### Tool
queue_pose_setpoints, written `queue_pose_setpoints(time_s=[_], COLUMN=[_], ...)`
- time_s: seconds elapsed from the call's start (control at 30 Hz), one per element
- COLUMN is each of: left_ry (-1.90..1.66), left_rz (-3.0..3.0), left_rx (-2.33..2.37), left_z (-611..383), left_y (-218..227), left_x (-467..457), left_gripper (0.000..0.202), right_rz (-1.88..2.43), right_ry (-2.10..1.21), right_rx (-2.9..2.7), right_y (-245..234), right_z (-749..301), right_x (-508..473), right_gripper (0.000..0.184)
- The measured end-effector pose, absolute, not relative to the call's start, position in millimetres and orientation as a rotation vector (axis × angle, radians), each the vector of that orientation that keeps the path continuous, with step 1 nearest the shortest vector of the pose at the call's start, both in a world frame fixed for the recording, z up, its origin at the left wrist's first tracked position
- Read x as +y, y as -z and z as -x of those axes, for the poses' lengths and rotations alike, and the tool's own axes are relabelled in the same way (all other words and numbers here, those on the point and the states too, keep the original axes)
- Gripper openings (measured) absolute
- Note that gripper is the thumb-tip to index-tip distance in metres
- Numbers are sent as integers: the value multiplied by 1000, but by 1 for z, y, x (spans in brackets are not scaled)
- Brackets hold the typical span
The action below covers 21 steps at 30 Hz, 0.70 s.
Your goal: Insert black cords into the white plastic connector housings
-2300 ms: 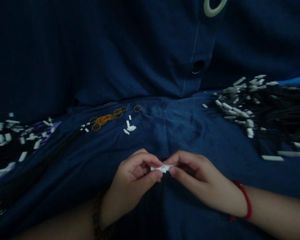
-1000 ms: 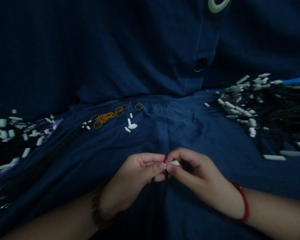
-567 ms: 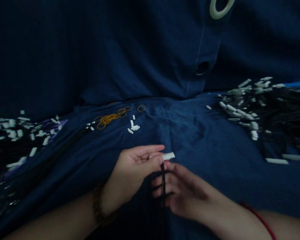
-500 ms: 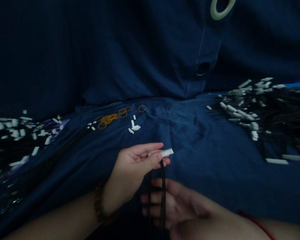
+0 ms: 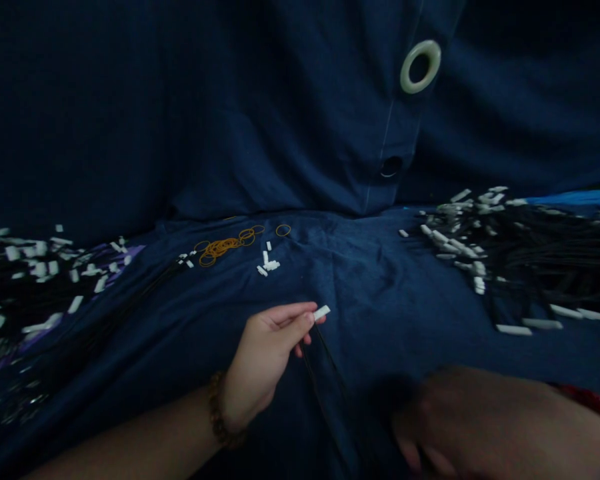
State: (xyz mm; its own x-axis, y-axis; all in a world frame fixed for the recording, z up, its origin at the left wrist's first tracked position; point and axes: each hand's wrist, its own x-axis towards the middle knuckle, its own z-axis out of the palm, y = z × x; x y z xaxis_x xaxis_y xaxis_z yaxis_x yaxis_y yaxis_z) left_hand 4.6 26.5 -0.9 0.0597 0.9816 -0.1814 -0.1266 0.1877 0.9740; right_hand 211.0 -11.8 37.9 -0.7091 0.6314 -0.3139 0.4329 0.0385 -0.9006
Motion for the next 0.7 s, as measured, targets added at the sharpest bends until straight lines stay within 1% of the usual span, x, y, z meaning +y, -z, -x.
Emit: queue_pose_setpoints(time_s=[0.07, 0.13, 0.23, 0.33, 0.43, 0.7], left_ry=[-1072, -1045, -971, -869, -786, -632], left_rz=[-1022, -1035, -1038, -1031, -1015, -1134], left_rx=[1165, 1166, 1159, 1145, 1133, 1048], left_z=[-5, -6, -7, -7, -4, 1], left_y=[3, 4, 5, 4, 4, 4], left_x=[25, 26, 30, 34, 37, 41], left_gripper=[24, 23, 23, 19, 16, 20], right_rz=[1226, 1244, 1176, 1119, 1104, 1145], right_ry=[-1285, -1075, -1070, -1102, -1128, -1125], right_rx=[-2189, -2120, -1997, -1954, -1927, -1874], right_y=[-31, -21, -4, 10, 15, 17], right_z=[-203, -190, -171, -166, -171, -179], right_x=[8, 24, 36, 38, 37, 41], right_gripper=[18, 19, 25, 18, 16, 14])
